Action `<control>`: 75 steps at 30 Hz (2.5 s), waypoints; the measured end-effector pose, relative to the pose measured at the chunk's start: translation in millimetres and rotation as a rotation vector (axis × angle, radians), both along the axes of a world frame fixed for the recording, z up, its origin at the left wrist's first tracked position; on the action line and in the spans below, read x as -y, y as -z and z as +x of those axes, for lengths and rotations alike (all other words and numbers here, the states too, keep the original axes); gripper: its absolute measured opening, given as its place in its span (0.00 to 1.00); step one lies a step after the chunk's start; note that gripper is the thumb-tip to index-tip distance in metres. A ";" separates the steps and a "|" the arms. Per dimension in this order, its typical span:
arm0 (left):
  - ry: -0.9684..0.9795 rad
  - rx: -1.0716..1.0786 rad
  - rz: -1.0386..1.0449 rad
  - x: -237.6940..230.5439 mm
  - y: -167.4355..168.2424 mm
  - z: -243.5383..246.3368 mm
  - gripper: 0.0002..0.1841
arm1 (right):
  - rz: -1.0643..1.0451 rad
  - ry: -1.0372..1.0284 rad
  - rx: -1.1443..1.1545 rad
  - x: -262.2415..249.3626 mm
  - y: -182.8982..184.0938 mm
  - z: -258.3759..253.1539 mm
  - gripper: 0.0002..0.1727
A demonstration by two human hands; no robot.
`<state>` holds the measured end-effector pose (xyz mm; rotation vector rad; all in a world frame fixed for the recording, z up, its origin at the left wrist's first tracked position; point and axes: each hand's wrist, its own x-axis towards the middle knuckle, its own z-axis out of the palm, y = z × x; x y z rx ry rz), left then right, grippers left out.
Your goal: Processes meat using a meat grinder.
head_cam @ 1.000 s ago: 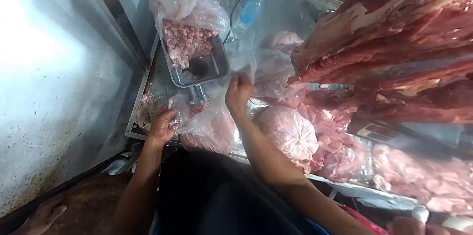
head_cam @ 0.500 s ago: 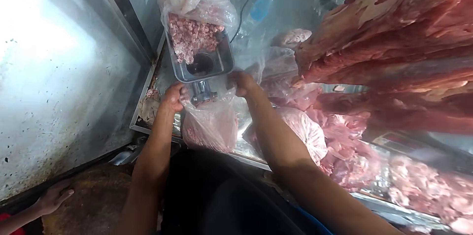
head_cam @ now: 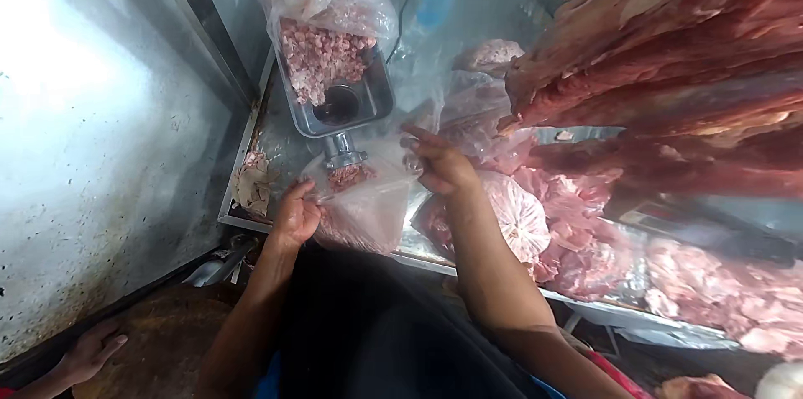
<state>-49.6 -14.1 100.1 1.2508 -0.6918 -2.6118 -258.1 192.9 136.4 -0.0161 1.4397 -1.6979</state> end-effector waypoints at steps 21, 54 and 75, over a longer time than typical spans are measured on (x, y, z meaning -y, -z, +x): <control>0.405 -0.088 -0.216 6.3 -14.9 -10.6 0.33 | 0.674 0.065 -0.893 29.0 -56.8 64.4 0.21; 0.348 -0.085 -0.212 25.7 -10.5 -0.8 0.33 | 0.796 -0.834 -1.434 213.6 -1.9 -13.8 0.16; 0.396 -0.060 -0.200 23.0 -4.0 -8.4 0.27 | 0.830 -0.608 -1.126 175.1 -24.1 -16.9 0.21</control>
